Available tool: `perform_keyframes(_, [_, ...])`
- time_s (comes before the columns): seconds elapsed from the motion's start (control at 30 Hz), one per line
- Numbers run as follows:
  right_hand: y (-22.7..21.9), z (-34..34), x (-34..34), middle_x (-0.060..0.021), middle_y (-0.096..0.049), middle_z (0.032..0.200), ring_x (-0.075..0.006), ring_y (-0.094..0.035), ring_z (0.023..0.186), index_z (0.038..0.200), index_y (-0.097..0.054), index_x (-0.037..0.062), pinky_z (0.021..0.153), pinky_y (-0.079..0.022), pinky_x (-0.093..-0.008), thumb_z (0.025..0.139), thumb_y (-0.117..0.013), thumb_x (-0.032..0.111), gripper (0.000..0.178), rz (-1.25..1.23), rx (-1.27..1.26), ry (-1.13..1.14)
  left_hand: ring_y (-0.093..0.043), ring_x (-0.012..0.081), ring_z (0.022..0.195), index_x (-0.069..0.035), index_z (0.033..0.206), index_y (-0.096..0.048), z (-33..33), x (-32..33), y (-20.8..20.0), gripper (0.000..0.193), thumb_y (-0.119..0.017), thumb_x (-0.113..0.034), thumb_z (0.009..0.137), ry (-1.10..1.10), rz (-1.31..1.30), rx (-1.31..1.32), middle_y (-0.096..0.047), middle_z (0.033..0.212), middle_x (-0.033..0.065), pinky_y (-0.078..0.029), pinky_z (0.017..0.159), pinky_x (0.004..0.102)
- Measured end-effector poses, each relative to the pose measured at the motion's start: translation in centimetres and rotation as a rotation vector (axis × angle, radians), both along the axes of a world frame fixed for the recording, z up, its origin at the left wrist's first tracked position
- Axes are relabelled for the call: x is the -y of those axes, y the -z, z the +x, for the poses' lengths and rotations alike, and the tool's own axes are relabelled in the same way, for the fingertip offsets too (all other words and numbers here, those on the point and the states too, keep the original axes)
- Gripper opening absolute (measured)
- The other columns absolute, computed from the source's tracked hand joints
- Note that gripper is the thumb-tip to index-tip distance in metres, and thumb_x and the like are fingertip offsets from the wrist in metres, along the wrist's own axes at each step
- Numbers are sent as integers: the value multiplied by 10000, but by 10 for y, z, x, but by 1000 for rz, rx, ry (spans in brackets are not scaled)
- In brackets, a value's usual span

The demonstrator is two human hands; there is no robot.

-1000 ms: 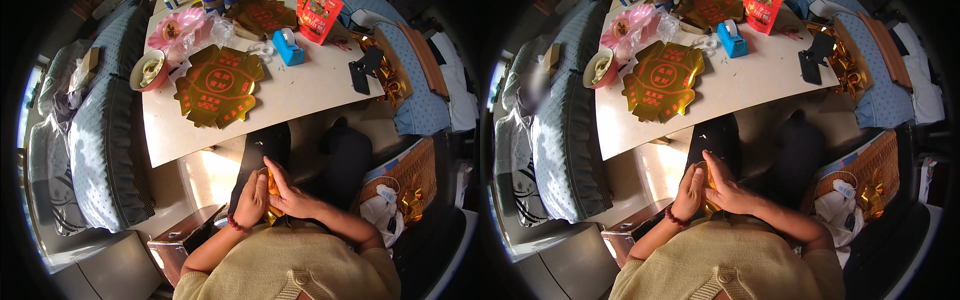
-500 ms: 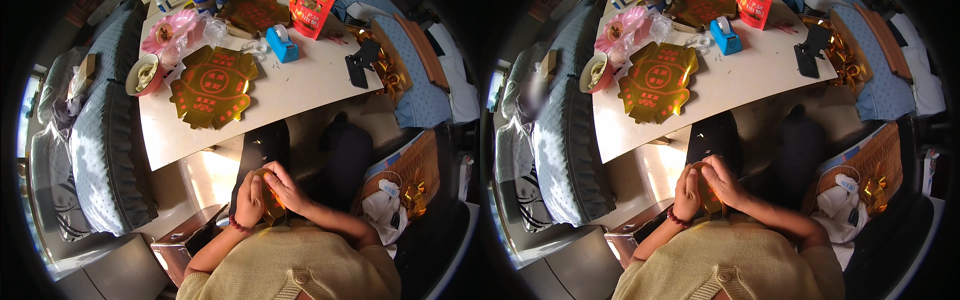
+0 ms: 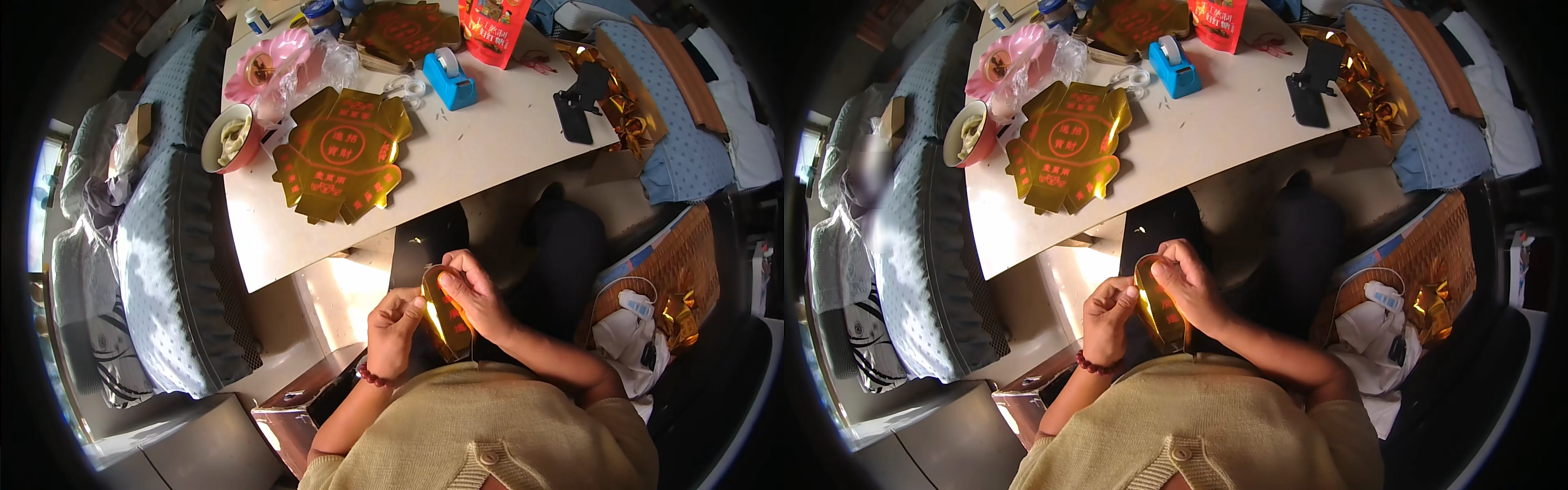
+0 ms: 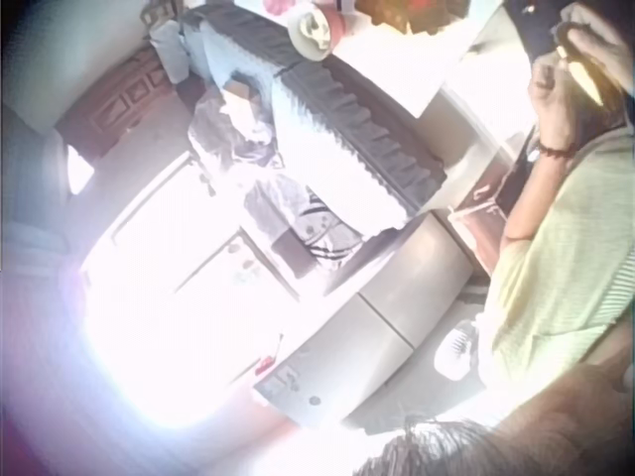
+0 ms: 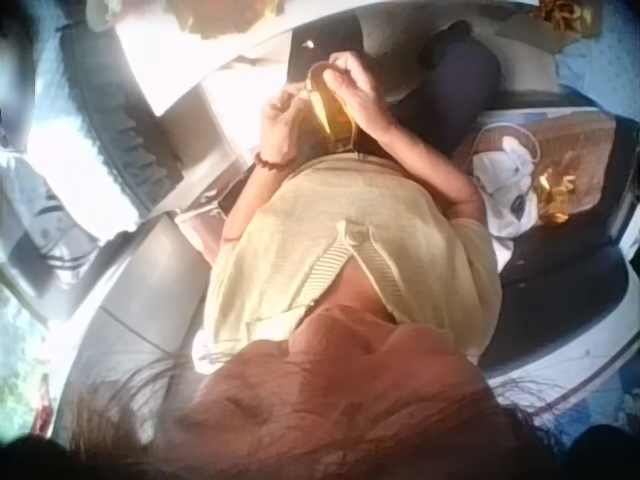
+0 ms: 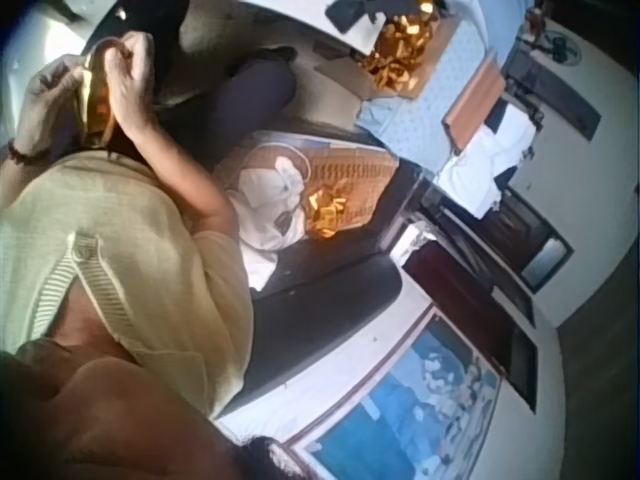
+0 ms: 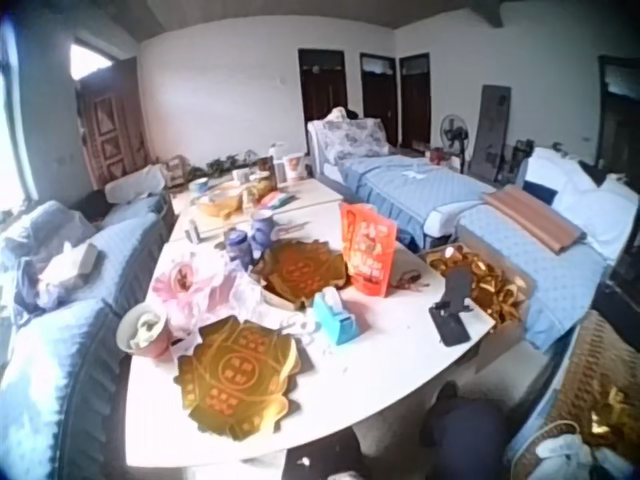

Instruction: The person folds gold-colored paper sheets into small packets by hand. They repeatedly pick up a sheet, fold it into a specific shape, and apply adhesive tape to secure the edges. The finished packets are placed into a wicker basket on the right.

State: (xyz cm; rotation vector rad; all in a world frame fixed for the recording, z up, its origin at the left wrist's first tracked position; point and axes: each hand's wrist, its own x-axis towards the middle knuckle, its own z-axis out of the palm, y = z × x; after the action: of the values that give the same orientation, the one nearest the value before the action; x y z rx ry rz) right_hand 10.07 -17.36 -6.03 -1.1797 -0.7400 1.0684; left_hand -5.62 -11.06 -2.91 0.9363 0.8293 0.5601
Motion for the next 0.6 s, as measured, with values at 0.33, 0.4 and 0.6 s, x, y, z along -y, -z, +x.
perform_keyframes(0.33, [-25,1,2,-113,-490,1035,-196,-490,888,1037,-496,3,840,-440,-307,1002,-574,99,129,68,394,22,-621,64,784,29,1059,-634,2,-5,-15,113,-642,-53,981,74,12,-57,-697,880,29,-503,714,210])
perform_keyframes(0.4, [-30,5,-1,-119,-491,1016,-225,-498,899,1034,-496,-4,838,-438,-324,991,-580,86,130,83,432,28,-623,66,770,29,1064,-630,5,-9,-17,122,-645,-58,980,83,20,-48,-696,863,30,-509,702,217])
perform_keyframes(0.6, [-45,3,-12,-116,-509,940,-239,-512,876,898,-483,6,796,-442,-331,965,-625,70,170,197,485,48,-653,106,688,33,1041,-631,5,-18,-30,107,-643,-53,978,82,167,-96,-687,813,55,-537,584,244])
